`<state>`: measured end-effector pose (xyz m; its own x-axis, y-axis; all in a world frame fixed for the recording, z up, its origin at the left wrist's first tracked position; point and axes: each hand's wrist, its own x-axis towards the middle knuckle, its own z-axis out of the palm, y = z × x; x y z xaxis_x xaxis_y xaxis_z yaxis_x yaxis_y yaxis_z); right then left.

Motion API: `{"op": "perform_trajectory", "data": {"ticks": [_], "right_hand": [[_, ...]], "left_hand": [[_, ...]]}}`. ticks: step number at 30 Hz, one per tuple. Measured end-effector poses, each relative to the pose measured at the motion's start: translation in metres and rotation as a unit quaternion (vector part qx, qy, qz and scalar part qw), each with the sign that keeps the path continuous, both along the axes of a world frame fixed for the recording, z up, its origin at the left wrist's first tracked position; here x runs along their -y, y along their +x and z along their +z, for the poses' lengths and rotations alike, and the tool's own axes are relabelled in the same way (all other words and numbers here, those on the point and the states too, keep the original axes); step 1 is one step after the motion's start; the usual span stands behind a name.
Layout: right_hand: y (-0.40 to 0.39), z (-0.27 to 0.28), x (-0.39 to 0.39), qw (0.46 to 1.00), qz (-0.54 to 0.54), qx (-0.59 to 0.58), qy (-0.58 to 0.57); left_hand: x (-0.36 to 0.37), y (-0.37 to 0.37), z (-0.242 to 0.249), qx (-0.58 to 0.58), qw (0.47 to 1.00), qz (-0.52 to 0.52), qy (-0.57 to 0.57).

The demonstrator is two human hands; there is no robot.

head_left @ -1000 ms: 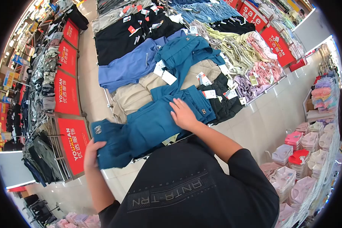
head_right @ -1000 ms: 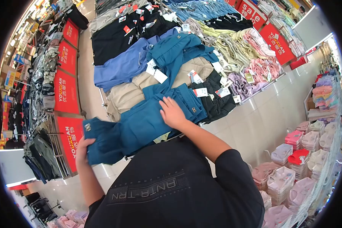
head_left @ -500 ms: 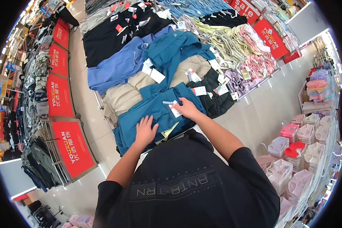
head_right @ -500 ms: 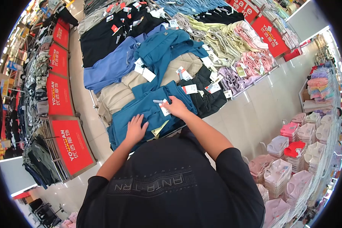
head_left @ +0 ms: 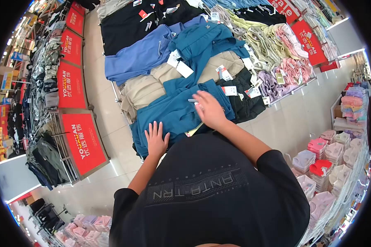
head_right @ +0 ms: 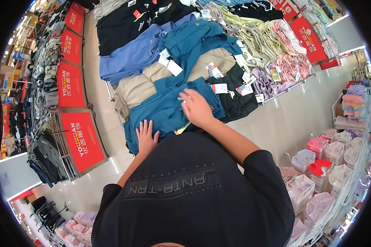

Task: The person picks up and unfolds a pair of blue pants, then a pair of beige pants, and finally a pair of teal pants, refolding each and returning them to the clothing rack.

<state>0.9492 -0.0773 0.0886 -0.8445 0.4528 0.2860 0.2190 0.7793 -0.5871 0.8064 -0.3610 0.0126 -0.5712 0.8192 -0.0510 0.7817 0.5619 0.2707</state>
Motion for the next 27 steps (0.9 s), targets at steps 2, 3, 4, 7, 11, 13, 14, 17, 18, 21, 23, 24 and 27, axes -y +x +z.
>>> {"op": "perform_trajectory", "data": {"ticks": [2, 3, 4, 7, 11, 13, 14, 17, 18, 21, 23, 24, 27], "right_hand": [[0.002, -0.003, 0.008, 0.991, 0.088, 0.034, 0.098], [0.009, -0.014, 0.008, 0.985, 0.101, 0.079, 0.118], [0.017, -0.03, 0.003, 0.976, 0.111, 0.123, 0.138], [0.034, -0.058, -0.01, 0.966, 0.119, 0.162, 0.161], [0.019, -0.027, -0.017, 0.985, 0.088, 0.138, 0.052], [-0.01, -0.01, -0.041, 0.989, 0.014, 0.091, -0.114], [-0.027, -0.023, -0.056, 0.989, -0.053, -0.006, -0.137], [-0.073, -0.016, -0.119, 0.994, -0.094, -0.041, -0.047], [-0.09, -0.022, -0.14, 0.995, -0.086, -0.049, 0.018], [-0.132, -0.001, -0.185, 0.985, -0.046, 0.007, 0.165], [-0.156, 0.004, -0.21, 0.964, -0.02, 0.054, 0.258], [-0.166, 0.005, -0.22, 0.96, 0.003, 0.082, 0.266], [-0.181, 0.007, -0.242, 0.941, 0.063, 0.184, 0.278]], "left_hand": [[-0.001, 0.0, -0.003, -0.002, 1.0, 0.02, 0.016], [0.0, -0.002, -0.01, 0.001, 0.999, 0.052, -0.002], [0.003, -0.007, -0.02, 0.003, 0.996, 0.082, -0.02], [0.01, -0.023, -0.023, 0.031, 0.989, 0.122, -0.074], [0.014, -0.028, -0.01, 0.06, 0.986, 0.132, -0.087], [0.016, -0.023, -0.007, 0.065, 0.985, 0.149, -0.059], [0.018, -0.018, -0.004, 0.062, 0.985, 0.158, -0.036], [0.024, -0.002, 0.0, 0.042, 0.982, 0.182, 0.01], [0.022, 0.005, 0.008, 0.041, 0.98, 0.191, 0.028], [0.019, 0.023, 0.017, 0.054, 0.975, 0.202, 0.08], [0.007, 0.034, 0.032, 0.045, 0.972, 0.198, 0.115], [0.0, 0.038, 0.039, 0.056, 0.969, 0.202, 0.128], [-0.027, 0.051, 0.067, 0.052, 0.963, 0.214, 0.151]]}}
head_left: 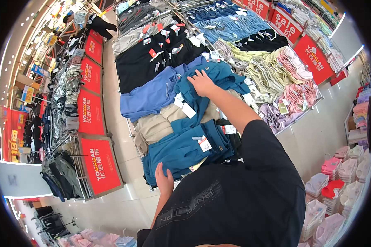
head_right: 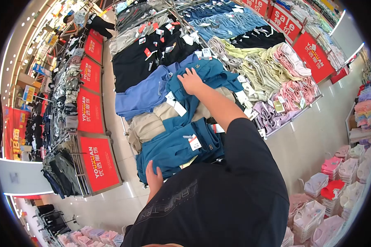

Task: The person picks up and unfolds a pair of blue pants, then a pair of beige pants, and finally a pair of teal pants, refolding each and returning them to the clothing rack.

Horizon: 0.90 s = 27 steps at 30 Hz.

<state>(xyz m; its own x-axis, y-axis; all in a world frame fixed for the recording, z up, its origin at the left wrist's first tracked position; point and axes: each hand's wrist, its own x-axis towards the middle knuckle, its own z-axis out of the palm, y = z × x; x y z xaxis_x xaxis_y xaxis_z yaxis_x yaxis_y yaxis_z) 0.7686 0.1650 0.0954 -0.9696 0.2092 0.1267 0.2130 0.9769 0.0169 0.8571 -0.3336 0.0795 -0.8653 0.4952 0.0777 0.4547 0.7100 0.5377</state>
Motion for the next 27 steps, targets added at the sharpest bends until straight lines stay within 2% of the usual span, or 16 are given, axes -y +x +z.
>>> {"op": "perform_trajectory", "data": {"ticks": [2, 5, 8, 11, 14, 16, 17, 20, 21, 22, 24, 25, 27], "right_hand": [[0.002, 0.003, -0.011, 0.996, -0.008, 0.091, 0.0], [0.024, -0.001, -0.016, 0.992, 0.025, 0.12, 0.019], [0.066, 0.012, -0.011, 0.994, 0.028, 0.077, -0.079], [0.125, 0.04, 0.019, 0.984, 0.066, -0.122, -0.111], [0.171, 0.07, 0.063, 0.966, 0.122, -0.195, -0.118], [0.187, 0.049, 0.088, 0.957, 0.142, -0.213, -0.137], [0.195, 0.044, 0.099, 0.956, 0.129, -0.216, -0.152], [0.216, 0.059, 0.108, 0.943, 0.157, -0.228, -0.183], [0.221, 0.049, 0.111, 0.935, 0.167, -0.227, -0.215], [0.228, 0.038, 0.113, 0.939, 0.184, -0.211, -0.202], [0.24, 0.021, 0.115, 0.943, 0.222, -0.176, -0.173], [0.246, 0.024, 0.112, 0.94, 0.223, -0.111, -0.234], [0.258, 0.033, 0.098, 0.917, 0.216, -0.124, -0.31]], "left_hand": [[-0.02, 0.006, 0.014, 0.026, 0.999, 0.014, 0.011], [-0.052, 0.015, 0.025, 0.078, 0.993, 0.049, 0.069], [-0.089, 0.025, 0.051, 0.136, 0.986, 0.029, 0.093], [-0.124, 0.028, 0.051, 0.249, 0.95, -0.025, 0.188], [-0.18, 0.037, 0.073, 0.436, 0.858, -0.06, 0.267], [-0.222, 0.048, 0.084, 0.59, 0.728, 0.039, 0.347], [-0.234, 0.051, 0.089, 0.621, 0.697, 0.063, 0.352], [-0.244, 0.047, 0.054, 0.611, 0.706, 0.091, 0.346], [-0.246, 0.045, 0.049, 0.594, 0.713, 0.098, 0.36], [-0.255, 0.054, 0.064, 0.552, 0.723, 0.165, 0.381], [-0.259, 0.055, 0.058, 0.517, 0.712, 0.151, 0.451], [-0.251, 0.047, 0.043, 0.508, 0.725, 0.14, 0.443], [-0.229, 0.029, 0.008, 0.485, 0.754, 0.12, 0.427]]}}
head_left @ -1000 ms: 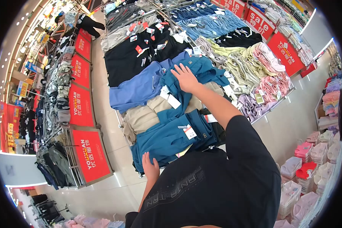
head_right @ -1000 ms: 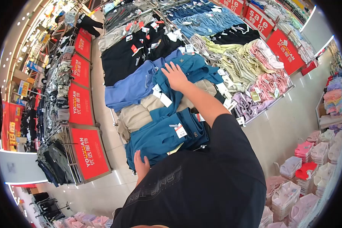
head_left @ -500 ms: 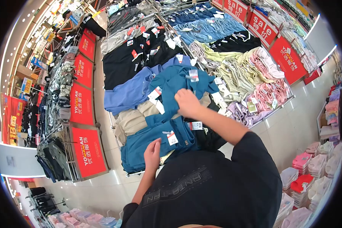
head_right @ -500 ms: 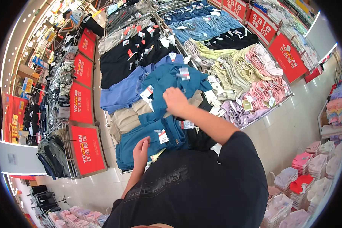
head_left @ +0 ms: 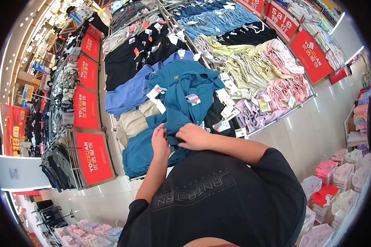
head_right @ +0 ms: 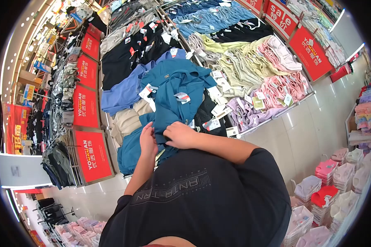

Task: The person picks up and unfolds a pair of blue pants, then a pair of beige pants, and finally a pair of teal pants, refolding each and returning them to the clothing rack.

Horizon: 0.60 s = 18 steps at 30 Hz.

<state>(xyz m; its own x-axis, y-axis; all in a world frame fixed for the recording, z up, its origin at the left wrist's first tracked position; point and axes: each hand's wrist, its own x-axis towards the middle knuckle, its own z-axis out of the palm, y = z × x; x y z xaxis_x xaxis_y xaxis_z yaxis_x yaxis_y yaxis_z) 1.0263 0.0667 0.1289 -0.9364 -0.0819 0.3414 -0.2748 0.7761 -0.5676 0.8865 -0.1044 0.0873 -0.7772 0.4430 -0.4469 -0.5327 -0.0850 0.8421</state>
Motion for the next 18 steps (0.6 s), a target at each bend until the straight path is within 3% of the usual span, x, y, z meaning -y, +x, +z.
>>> {"op": "perform_trajectory", "data": {"ticks": [2, 4, 6, 9, 13, 17, 18], "right_hand": [[0.002, 0.008, -0.022, 0.996, -0.015, 0.072, -0.047], [0.0, -0.006, -0.036, 0.995, -0.045, 0.05, -0.071], [-0.008, -0.012, -0.049, 0.992, -0.061, 0.045, -0.101], [-0.04, -0.022, -0.082, 0.98, -0.166, -0.08, -0.075], [-0.085, -0.059, -0.14, 0.968, -0.245, -0.048, -0.021], [-0.102, -0.062, -0.162, 0.937, -0.257, 0.233, -0.046], [-0.099, -0.064, -0.165, 0.936, -0.259, 0.236, -0.024]], "left_hand": [[-0.005, 0.01, 0.028, -0.02, 1.0, 0.002, -0.022], [-0.002, 0.022, 0.046, 0.004, 0.999, -0.006, -0.05], [0.004, 0.026, 0.022, 0.059, 0.995, -0.014, -0.082], [0.017, 0.033, 0.0, 0.137, 0.986, -0.022, -0.087], [0.028, 0.036, -0.023, 0.217, 0.974, -0.015, -0.059], [0.026, 0.039, -0.019, 0.255, 0.965, -0.017, -0.05], [0.024, 0.041, -0.017, 0.258, 0.965, -0.021, -0.046]]}}
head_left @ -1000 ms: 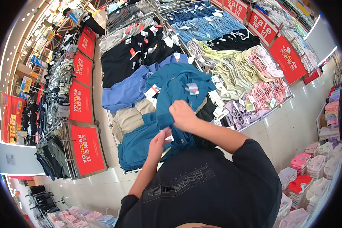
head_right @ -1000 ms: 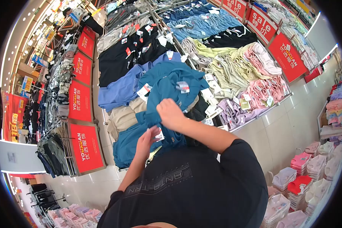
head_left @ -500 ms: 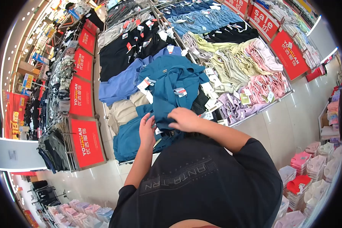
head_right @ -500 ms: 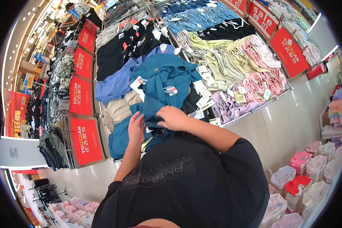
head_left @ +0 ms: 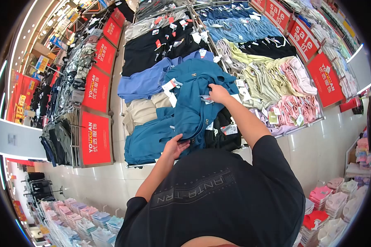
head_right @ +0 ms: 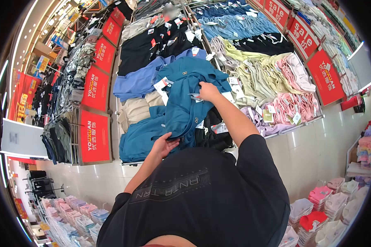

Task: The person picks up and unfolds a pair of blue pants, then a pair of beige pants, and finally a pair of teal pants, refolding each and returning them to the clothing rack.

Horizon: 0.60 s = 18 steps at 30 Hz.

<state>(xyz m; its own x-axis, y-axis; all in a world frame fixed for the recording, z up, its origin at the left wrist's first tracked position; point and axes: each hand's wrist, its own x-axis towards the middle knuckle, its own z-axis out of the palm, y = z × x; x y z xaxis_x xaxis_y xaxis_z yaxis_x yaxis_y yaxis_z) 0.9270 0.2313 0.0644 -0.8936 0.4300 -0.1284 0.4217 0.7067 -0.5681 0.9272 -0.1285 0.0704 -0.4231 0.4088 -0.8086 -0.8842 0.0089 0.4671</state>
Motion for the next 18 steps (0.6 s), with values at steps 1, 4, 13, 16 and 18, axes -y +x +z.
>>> {"op": "perform_trajectory", "data": {"ticks": [1, 4, 13, 16, 18], "right_hand": [[0.003, -0.003, -0.004, 0.999, 0.02, 0.009, 0.043], [0.018, -0.008, -0.011, 0.99, 0.075, 0.011, 0.121], [0.102, 0.108, -0.002, 0.986, 0.123, -0.088, -0.065], [0.123, 0.169, 0.023, 0.918, 0.255, -0.099, -0.286], [0.124, 0.222, 0.062, 0.879, 0.319, -0.06, -0.35]], "left_hand": [[0.0, 0.0, -0.002, -0.004, 1.0, 0.007, 0.01], [0.004, 0.002, -0.007, -0.03, 0.998, 0.032, 0.035], [0.005, -0.021, 0.041, -0.194, 0.961, 0.147, 0.133], [0.014, -0.042, 0.042, -0.154, 0.952, 0.186, 0.188], [0.002, -0.045, 0.077, -0.112, 0.953, 0.165, 0.229]]}}
